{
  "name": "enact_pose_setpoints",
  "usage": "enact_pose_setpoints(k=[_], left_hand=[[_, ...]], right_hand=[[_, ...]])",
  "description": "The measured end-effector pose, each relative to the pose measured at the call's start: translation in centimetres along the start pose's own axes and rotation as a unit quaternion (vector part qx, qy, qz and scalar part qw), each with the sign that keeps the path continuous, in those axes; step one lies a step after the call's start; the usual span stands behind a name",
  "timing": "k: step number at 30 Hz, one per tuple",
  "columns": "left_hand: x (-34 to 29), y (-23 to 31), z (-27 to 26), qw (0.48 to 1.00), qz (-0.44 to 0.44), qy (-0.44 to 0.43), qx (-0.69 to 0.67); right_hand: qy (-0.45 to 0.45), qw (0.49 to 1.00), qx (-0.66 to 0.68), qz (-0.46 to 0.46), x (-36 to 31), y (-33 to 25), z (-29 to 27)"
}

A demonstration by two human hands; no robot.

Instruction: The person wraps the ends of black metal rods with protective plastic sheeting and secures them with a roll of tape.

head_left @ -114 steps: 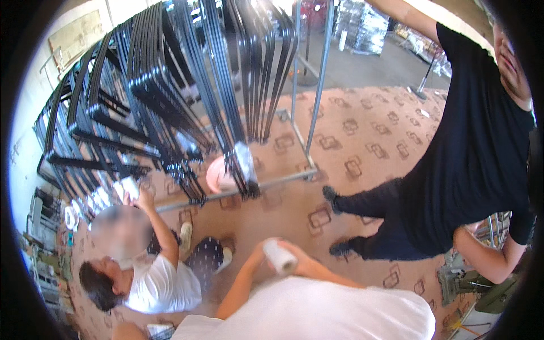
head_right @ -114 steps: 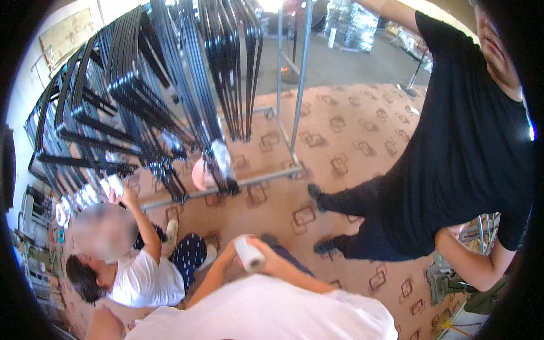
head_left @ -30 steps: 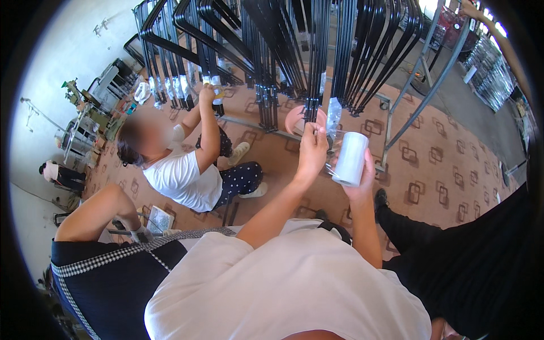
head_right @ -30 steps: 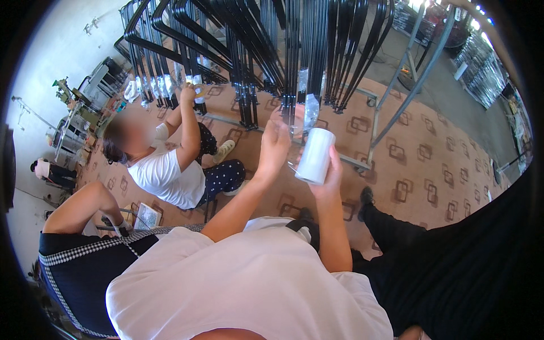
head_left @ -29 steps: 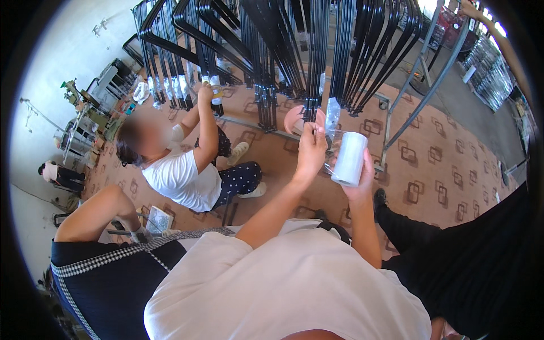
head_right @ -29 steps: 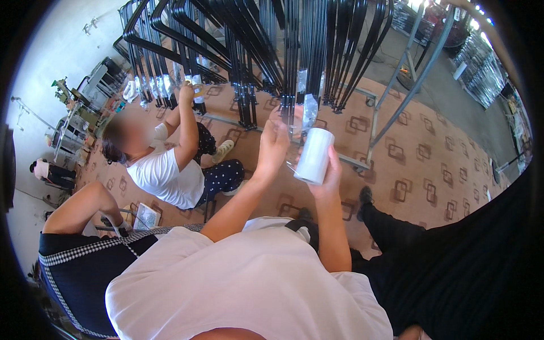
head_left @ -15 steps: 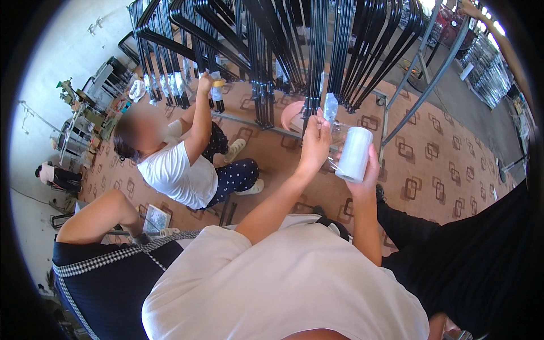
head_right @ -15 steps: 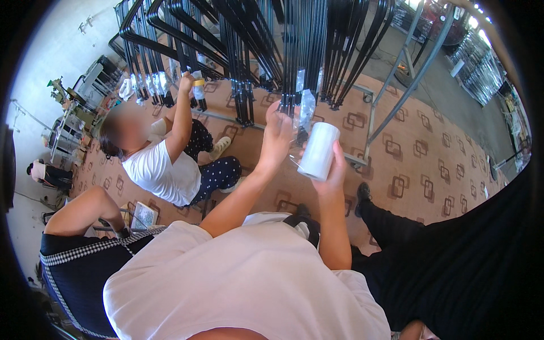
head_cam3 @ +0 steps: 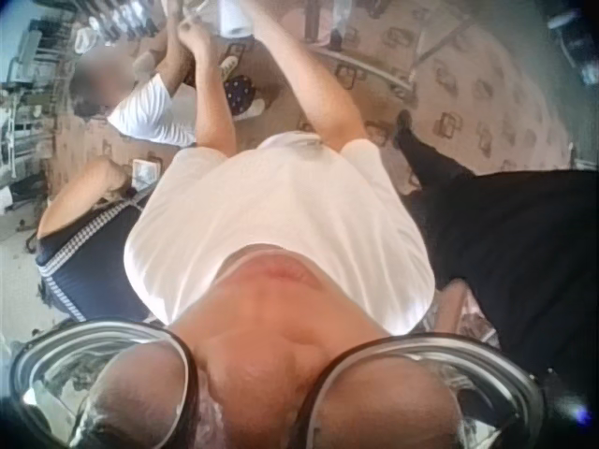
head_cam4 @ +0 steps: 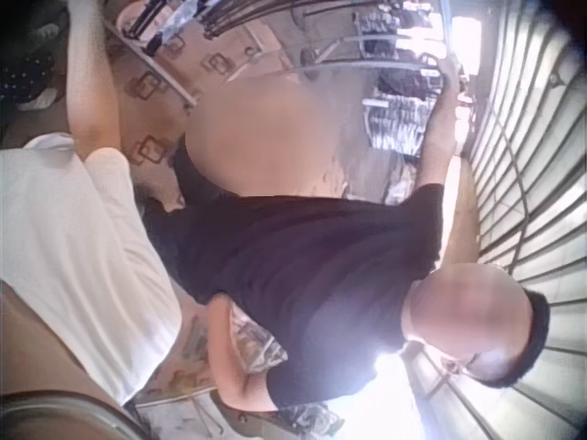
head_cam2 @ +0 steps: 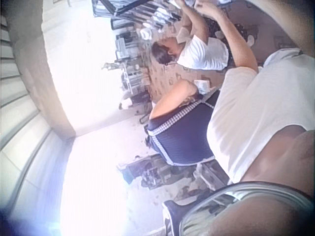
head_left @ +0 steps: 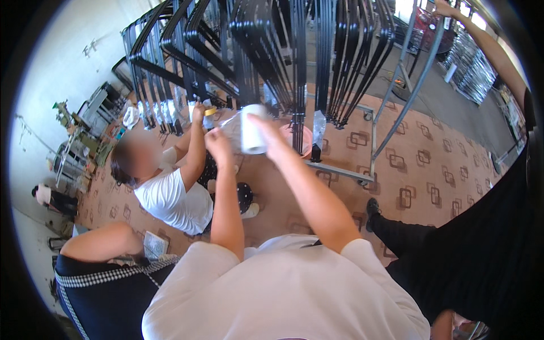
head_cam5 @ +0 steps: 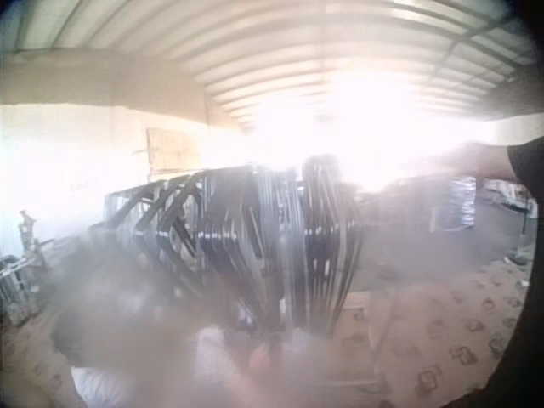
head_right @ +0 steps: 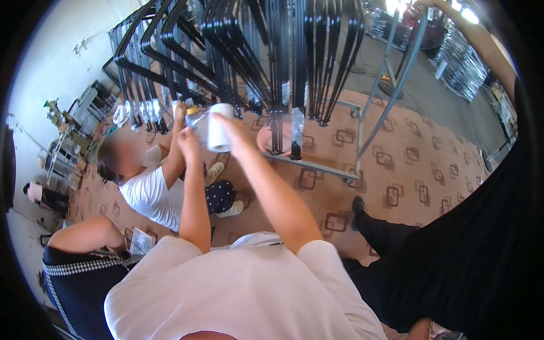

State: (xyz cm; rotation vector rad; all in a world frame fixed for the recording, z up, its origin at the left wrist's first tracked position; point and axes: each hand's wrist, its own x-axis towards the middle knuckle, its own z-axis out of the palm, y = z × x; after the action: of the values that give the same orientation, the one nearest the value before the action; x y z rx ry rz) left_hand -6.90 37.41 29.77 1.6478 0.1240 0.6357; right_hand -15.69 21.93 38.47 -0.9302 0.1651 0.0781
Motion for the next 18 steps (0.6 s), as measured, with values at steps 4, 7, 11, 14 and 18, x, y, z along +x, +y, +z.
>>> enact_pose_setpoints(k=[4, 7, 11, 14, 18], left_hand=[[-3.4, 4.9, -0.6, 0.986, -0.093, -0.033, -0.132], [-8.4, 7.1, -0.4, 0.990, -0.041, -0.097, -0.094], [-14.0, 6.7, 2.6, 0.968, -0.098, -0.202, -0.117], [-15.5, 9.0, 4.0, 0.933, -0.177, -0.268, -0.163], [-15.4, 8.3, 4.4, 0.937, -0.145, -0.276, -0.158]], right_hand=[[-0.026, 0.999, 0.015, -0.014, -1.0, 0.7, -1.2], [-0.019, 0.998, 0.064, 0.020, -5.4, 0.6, -5.5], [0.044, 0.989, 0.136, 0.042, -11.1, 0.4, -10.9], [0.017, 0.992, 0.124, 0.006, -12.4, 1.1, -13.7], [-0.002, 0.992, 0.109, -0.067, -13.4, -0.5, -12.1]])
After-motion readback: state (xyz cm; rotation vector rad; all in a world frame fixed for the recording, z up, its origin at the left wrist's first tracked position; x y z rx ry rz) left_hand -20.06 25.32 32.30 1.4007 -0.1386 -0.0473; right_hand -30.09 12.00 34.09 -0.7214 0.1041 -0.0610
